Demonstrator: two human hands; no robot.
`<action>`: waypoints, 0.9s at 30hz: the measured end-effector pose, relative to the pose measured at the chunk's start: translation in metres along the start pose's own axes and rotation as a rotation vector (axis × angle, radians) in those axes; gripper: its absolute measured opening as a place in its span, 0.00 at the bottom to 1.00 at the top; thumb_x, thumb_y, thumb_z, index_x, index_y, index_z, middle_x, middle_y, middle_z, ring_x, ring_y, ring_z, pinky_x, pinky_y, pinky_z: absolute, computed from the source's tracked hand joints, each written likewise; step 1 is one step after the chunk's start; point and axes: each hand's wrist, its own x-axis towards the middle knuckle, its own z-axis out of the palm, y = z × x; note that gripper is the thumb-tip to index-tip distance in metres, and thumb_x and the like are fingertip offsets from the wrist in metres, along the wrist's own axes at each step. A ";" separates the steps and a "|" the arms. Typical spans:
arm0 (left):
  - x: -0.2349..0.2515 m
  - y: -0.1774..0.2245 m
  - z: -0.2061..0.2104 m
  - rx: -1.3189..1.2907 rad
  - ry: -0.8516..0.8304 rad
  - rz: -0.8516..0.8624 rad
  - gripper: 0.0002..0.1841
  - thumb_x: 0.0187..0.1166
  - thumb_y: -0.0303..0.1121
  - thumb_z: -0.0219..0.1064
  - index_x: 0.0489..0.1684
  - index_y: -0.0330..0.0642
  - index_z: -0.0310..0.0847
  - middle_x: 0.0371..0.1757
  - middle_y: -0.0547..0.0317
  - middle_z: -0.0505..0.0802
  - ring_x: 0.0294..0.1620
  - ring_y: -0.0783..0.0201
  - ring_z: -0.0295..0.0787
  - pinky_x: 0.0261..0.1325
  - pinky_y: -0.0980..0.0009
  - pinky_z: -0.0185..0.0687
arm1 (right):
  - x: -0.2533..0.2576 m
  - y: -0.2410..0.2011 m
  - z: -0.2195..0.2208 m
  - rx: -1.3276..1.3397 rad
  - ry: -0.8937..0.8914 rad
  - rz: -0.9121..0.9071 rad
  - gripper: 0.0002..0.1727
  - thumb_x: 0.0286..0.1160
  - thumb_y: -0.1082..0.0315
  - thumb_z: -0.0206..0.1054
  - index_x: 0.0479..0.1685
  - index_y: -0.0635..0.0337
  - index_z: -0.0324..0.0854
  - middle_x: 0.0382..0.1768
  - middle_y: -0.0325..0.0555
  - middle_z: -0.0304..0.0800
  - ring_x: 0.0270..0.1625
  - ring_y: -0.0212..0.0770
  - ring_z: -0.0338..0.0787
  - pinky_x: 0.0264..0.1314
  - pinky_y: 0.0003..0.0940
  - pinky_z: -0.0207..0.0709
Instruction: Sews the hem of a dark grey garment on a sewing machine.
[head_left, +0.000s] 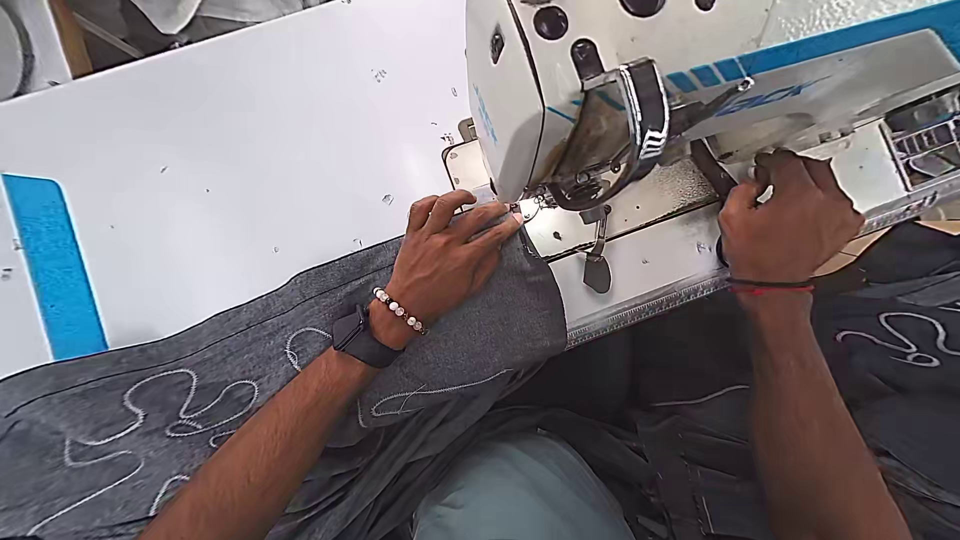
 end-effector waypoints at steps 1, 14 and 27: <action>-0.001 -0.001 0.001 -0.020 0.008 0.017 0.21 0.85 0.39 0.56 0.73 0.63 0.86 0.73 0.63 0.89 0.76 0.51 0.75 0.77 0.51 0.59 | -0.003 -0.001 -0.001 0.053 0.004 0.007 0.24 0.84 0.59 0.52 0.71 0.58 0.81 0.72 0.62 0.83 0.66 0.68 0.87 0.56 0.72 0.77; 0.002 -0.004 0.002 0.009 -0.024 -0.032 0.23 0.86 0.45 0.52 0.76 0.66 0.84 0.75 0.62 0.86 0.78 0.50 0.72 0.80 0.49 0.54 | -0.095 -0.160 -0.011 0.772 -0.363 -0.094 0.17 0.91 0.62 0.56 0.65 0.48 0.88 0.29 0.36 0.89 0.23 0.31 0.82 0.25 0.34 0.77; -0.002 -0.002 -0.002 -0.009 -0.032 0.000 0.21 0.86 0.46 0.55 0.70 0.53 0.85 0.77 0.59 0.85 0.83 0.50 0.70 0.82 0.50 0.56 | -0.117 -0.189 0.004 0.343 -0.089 -0.293 0.20 0.86 0.65 0.57 0.67 0.58 0.88 0.20 0.42 0.87 0.17 0.44 0.84 0.15 0.40 0.72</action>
